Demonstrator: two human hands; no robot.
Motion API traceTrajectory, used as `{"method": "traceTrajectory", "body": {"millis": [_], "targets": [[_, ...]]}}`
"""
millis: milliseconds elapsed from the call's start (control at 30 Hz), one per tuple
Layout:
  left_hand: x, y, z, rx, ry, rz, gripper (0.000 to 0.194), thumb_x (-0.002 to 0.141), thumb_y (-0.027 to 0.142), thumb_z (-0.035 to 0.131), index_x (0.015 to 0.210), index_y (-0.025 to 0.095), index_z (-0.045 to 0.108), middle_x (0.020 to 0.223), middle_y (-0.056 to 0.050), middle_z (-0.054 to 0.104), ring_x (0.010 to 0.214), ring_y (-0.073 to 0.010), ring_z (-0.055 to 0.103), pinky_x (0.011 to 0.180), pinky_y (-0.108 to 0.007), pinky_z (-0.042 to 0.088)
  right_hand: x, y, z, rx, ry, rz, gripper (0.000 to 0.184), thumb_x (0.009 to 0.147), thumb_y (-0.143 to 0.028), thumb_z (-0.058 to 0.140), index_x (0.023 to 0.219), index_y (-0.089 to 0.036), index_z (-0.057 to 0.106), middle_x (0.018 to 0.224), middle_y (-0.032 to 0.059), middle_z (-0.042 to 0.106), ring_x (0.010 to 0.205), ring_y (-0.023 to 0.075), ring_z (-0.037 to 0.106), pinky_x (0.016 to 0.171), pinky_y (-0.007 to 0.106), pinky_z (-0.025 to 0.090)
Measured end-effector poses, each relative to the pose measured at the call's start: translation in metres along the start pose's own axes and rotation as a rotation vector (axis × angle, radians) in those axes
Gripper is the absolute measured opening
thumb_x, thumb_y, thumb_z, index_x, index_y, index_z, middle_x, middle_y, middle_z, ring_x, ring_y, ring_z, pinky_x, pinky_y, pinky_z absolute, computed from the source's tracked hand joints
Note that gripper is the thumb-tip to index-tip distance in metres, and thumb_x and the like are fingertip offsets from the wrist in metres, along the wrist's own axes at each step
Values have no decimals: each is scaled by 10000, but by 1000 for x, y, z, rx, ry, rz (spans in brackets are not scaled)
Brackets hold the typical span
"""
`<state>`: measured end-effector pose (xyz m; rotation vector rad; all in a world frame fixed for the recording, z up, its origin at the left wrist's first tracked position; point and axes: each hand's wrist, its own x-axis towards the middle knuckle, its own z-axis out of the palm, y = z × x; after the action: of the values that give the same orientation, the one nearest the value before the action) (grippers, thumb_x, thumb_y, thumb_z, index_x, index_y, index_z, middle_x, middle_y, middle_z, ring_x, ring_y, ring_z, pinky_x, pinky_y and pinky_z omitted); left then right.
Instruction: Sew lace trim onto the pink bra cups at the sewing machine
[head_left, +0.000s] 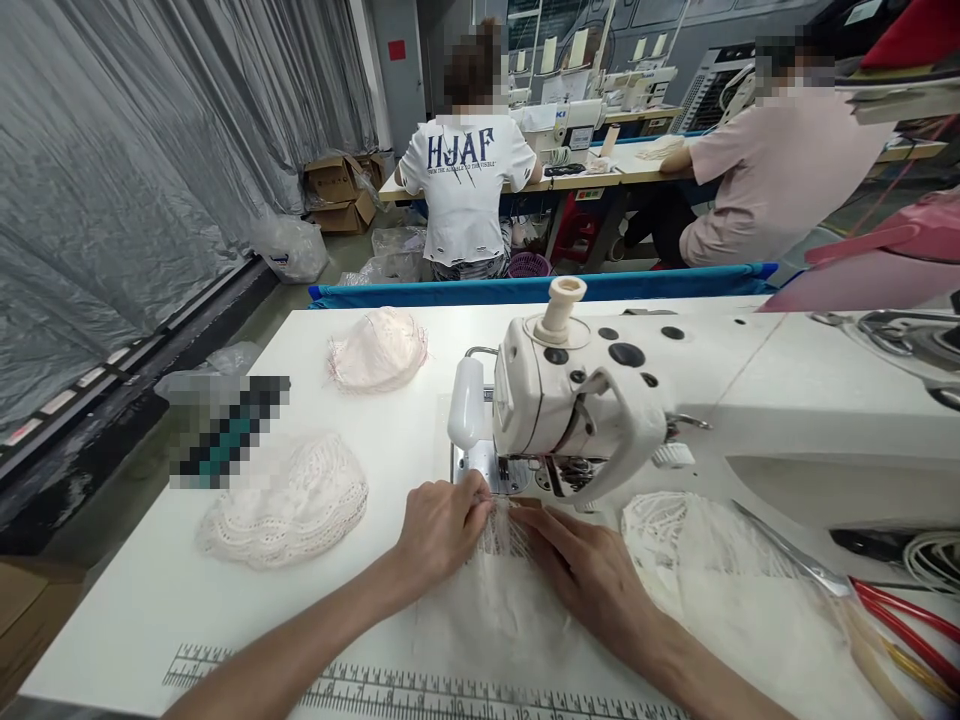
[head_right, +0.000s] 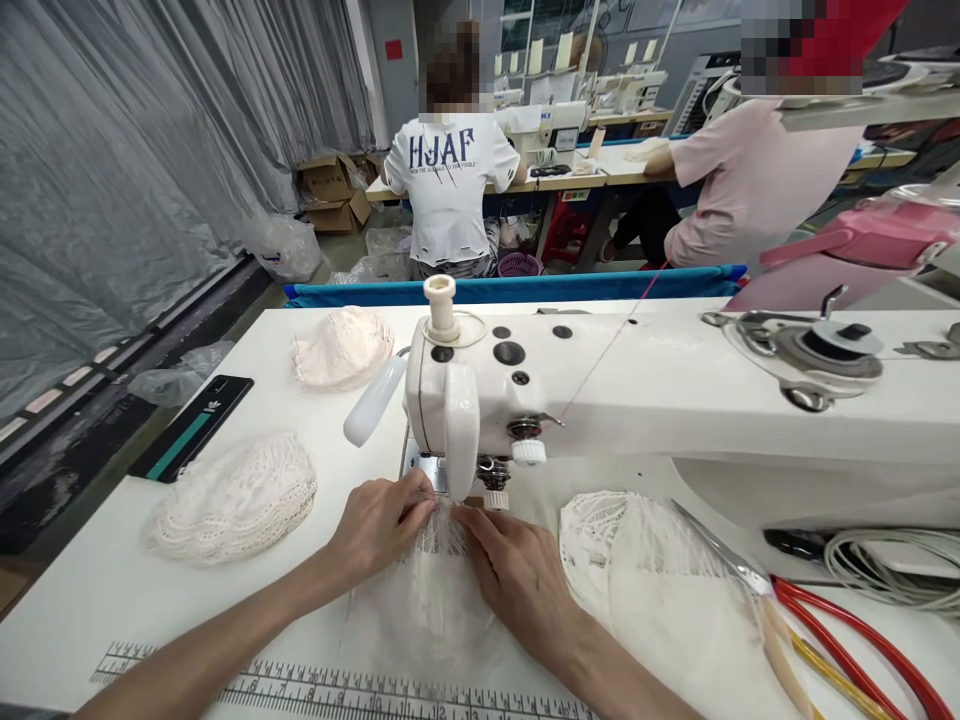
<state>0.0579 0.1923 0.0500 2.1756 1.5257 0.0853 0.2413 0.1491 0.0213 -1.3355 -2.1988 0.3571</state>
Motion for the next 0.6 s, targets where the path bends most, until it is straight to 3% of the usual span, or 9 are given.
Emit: {"method": "traceTrajectory", "body": {"millis": [100,167,267,367,467,600], "targets": [[-1,2,0,35,-18,-15,140,897,225,352,928,219,489,548,40,550,497,-132,508,488,-227,260,0,-1,1,-54,0,-8,306,943,-204,336,1059,-183,618,853,84,709,618,168,662,509,242,484],[-2,3,3,84,31,8,136,883,221,399,988,212,486,616,24,583,541,-142,534,501,-236,281,1,-3,1,-118,9,-17,291,943,-228,349,1036,-183,621,880,84,707,614,165,659,492,233,461],[-3,1,9,202,280,153,201,840,146,478,1033,197,507,855,-38,616,704,-162,576,580,-265,341,1,-6,1,-224,41,-45,277,939,-243,360,990,-181,626,878,75,696,584,156,641,464,228,406],[-3,-4,15,278,495,412,187,860,68,450,943,196,559,964,-49,581,844,-157,566,680,-291,356,0,-6,0,-291,79,-71,256,934,-259,390,974,-186,632,803,59,665,550,145,600,457,233,365],[-2,-10,17,288,513,595,182,893,64,427,863,169,572,956,-38,580,868,-140,551,735,-313,339,-1,-5,-4,-289,129,-113,219,927,-258,431,969,-179,632,876,84,644,648,161,594,530,251,397],[-3,-13,13,253,445,640,177,927,100,410,925,169,574,921,-18,599,853,-120,545,772,-331,314,1,-9,-11,-149,162,-269,171,914,-161,463,968,-184,624,1021,90,641,883,205,577,715,324,414]]}}
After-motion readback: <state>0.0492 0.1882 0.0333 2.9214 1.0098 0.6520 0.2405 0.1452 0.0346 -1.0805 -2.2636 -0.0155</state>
